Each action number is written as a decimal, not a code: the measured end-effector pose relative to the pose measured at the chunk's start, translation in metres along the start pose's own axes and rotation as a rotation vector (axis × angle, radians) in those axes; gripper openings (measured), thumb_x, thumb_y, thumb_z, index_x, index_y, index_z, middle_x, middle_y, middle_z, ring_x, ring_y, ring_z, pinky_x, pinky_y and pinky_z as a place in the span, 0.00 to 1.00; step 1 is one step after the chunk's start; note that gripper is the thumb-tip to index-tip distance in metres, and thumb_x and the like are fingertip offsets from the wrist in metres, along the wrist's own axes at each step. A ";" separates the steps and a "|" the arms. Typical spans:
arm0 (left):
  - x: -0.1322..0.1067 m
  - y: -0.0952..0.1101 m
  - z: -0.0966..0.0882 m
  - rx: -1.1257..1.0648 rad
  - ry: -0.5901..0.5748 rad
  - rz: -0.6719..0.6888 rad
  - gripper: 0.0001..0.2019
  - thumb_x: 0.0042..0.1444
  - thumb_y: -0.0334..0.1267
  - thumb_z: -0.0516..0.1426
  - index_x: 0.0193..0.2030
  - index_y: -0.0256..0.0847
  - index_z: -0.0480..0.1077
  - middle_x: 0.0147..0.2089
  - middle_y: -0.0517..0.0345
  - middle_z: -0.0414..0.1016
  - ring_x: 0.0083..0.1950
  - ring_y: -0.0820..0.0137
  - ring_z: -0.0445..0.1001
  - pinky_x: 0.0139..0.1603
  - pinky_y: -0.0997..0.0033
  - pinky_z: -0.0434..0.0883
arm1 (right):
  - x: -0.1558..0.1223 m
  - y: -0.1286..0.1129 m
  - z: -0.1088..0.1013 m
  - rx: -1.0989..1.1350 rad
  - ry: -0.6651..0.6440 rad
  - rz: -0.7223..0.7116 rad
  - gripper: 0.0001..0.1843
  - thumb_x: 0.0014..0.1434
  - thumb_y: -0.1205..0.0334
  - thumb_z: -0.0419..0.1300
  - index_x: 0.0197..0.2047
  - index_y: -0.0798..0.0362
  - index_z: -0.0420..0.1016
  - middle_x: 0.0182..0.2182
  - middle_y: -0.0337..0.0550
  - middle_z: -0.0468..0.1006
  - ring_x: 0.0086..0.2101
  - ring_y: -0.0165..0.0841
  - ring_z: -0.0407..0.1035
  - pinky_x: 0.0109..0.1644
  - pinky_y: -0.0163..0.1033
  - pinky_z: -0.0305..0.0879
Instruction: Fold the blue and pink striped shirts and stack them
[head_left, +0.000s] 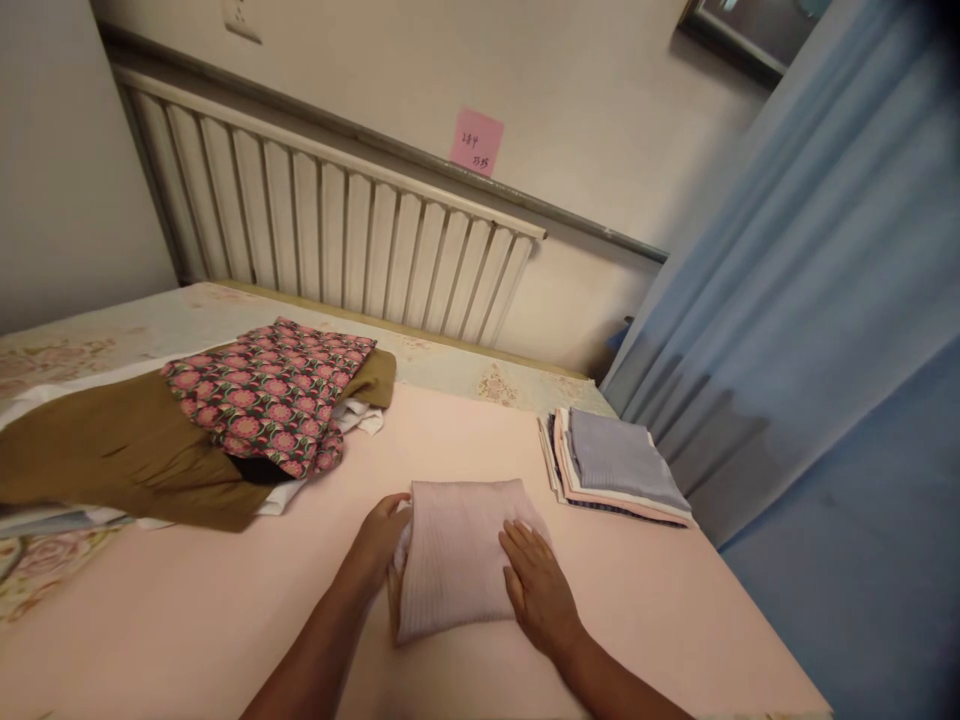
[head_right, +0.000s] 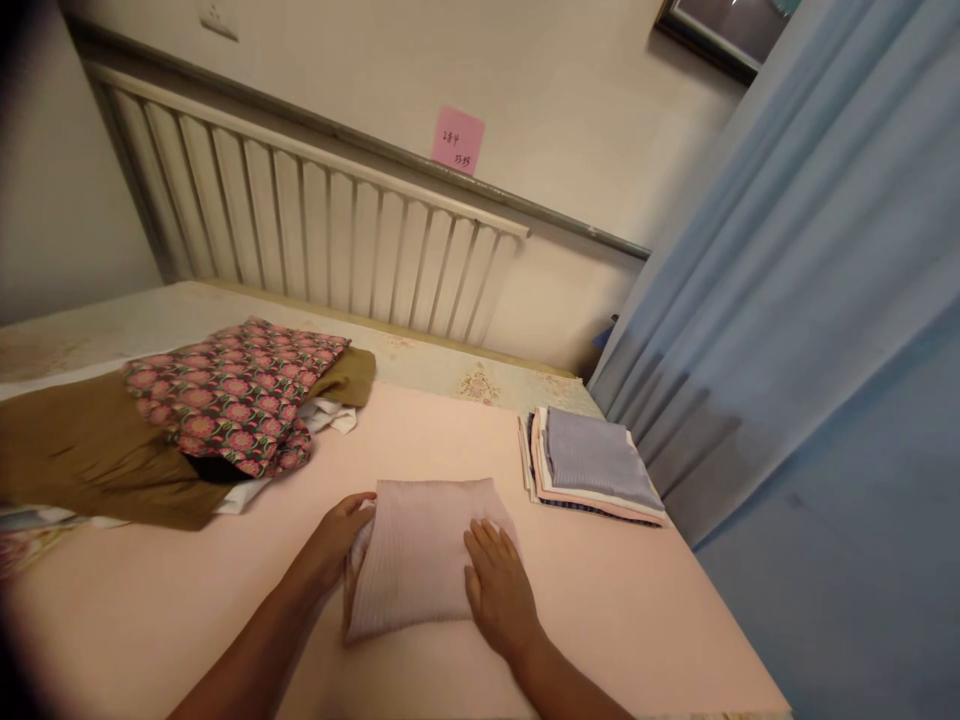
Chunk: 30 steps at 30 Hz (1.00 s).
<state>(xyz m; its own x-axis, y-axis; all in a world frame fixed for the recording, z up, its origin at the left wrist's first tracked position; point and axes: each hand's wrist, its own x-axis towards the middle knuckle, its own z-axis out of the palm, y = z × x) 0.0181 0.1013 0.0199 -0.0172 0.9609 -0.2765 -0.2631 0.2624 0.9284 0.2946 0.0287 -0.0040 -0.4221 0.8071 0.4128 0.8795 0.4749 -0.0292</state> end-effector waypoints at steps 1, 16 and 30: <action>0.000 -0.001 0.000 -0.002 -0.001 0.000 0.16 0.48 0.36 0.57 0.45 0.36 0.69 0.41 0.50 0.79 0.34 0.69 0.76 0.36 0.71 0.71 | 0.000 0.000 0.000 -0.003 -0.004 -0.001 0.27 0.65 0.68 0.49 0.66 0.51 0.57 0.64 0.46 0.61 0.65 0.39 0.50 0.66 0.56 0.55; 0.000 0.001 0.000 0.000 0.007 -0.006 0.15 0.49 0.35 0.58 0.45 0.36 0.70 0.40 0.50 0.79 0.34 0.68 0.77 0.37 0.70 0.71 | 0.001 -0.001 -0.003 -0.002 0.009 -0.005 0.27 0.65 0.67 0.48 0.67 0.50 0.57 0.64 0.47 0.62 0.64 0.40 0.51 0.65 0.57 0.56; 0.000 0.001 0.001 -0.006 0.007 -0.025 0.16 0.51 0.34 0.57 0.48 0.36 0.70 0.44 0.49 0.79 0.38 0.67 0.78 0.38 0.72 0.72 | 0.001 -0.002 -0.004 -0.004 0.017 -0.012 0.28 0.65 0.68 0.48 0.67 0.50 0.56 0.64 0.46 0.61 0.65 0.40 0.51 0.66 0.57 0.55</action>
<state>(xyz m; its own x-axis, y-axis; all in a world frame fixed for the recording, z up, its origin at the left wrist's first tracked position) 0.0186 0.1021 0.0211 -0.0175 0.9534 -0.3011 -0.2697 0.2855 0.9196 0.2933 0.0274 -0.0001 -0.4287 0.7954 0.4284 0.8753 0.4831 -0.0210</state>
